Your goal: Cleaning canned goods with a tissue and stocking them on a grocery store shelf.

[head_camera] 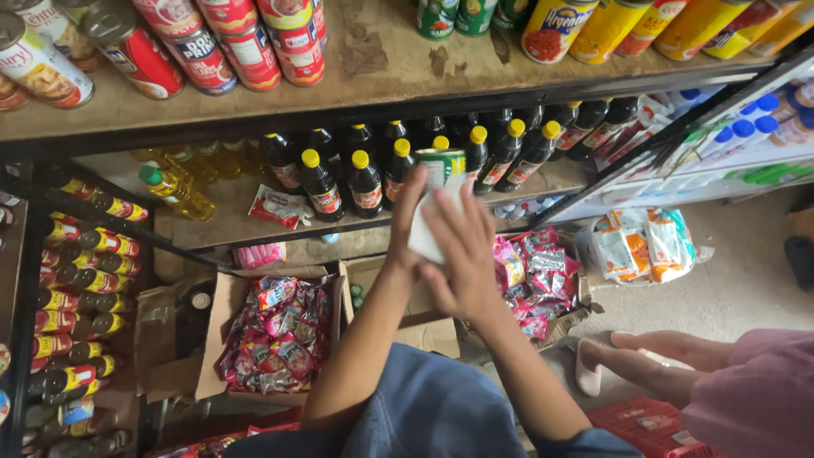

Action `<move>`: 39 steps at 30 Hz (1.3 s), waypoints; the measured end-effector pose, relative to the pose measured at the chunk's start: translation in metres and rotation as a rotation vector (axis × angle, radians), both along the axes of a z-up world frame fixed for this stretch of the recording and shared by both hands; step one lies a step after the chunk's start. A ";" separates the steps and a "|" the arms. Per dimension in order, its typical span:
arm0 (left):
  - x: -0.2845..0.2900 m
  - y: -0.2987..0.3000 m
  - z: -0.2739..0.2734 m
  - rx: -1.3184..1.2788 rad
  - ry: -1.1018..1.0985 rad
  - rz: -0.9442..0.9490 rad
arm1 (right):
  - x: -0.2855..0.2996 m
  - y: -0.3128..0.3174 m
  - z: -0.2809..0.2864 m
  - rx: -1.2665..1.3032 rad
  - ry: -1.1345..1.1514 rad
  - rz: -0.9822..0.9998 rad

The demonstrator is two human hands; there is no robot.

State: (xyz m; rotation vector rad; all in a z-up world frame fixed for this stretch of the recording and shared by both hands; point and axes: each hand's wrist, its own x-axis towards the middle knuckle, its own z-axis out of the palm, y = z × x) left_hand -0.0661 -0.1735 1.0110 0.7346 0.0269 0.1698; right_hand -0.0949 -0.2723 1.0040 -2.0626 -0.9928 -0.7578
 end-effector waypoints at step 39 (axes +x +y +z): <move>-0.025 0.002 0.021 0.006 0.133 0.015 | -0.005 -0.008 0.002 0.035 -0.029 0.010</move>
